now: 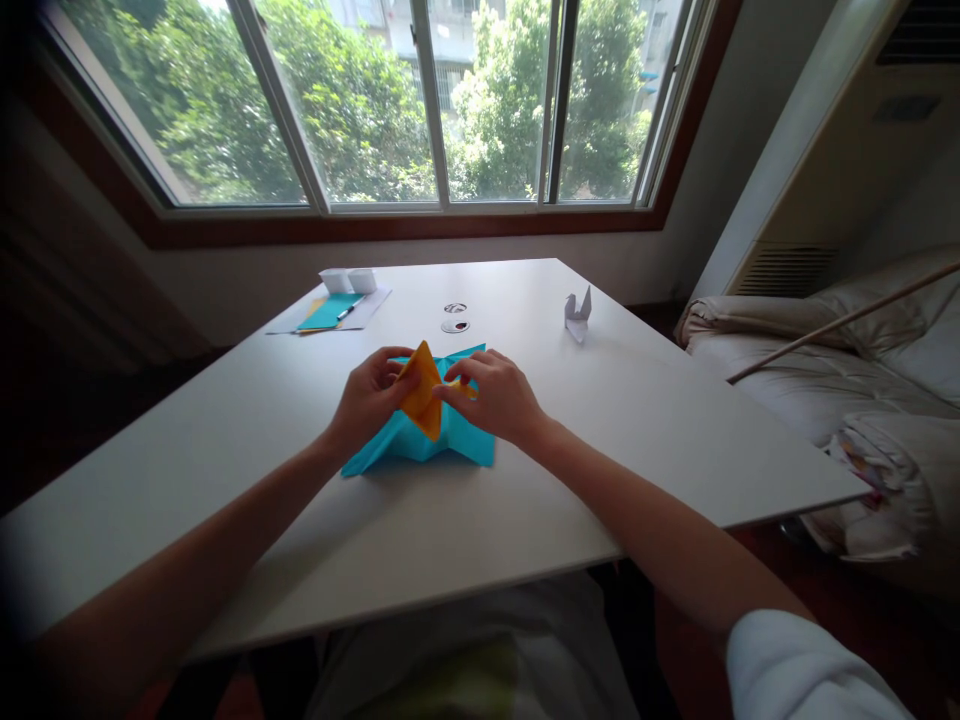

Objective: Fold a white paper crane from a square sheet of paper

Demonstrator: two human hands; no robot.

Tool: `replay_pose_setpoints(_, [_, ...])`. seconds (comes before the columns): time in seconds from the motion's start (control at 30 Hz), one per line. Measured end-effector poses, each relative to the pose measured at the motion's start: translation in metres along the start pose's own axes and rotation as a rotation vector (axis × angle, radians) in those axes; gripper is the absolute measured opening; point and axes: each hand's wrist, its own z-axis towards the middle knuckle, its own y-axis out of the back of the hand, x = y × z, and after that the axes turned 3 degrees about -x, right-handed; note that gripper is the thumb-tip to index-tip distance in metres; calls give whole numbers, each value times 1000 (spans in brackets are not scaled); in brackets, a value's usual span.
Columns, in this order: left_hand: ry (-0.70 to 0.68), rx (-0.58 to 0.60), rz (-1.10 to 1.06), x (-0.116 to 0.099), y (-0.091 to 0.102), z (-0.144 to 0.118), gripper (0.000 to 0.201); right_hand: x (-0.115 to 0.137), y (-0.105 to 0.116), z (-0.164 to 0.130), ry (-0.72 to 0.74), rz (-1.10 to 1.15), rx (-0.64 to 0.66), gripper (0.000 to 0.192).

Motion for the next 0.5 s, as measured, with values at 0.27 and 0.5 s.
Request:
replay_pose_setpoints(0.27, [11,32,92,-12,-8,-9,32,7,-4,-1,-156,-61,100,12])
replay_pose_setpoints(0.5, [-55,134,168,-17,-8,-11,48,1,-5,-1,-171,-24,102,6])
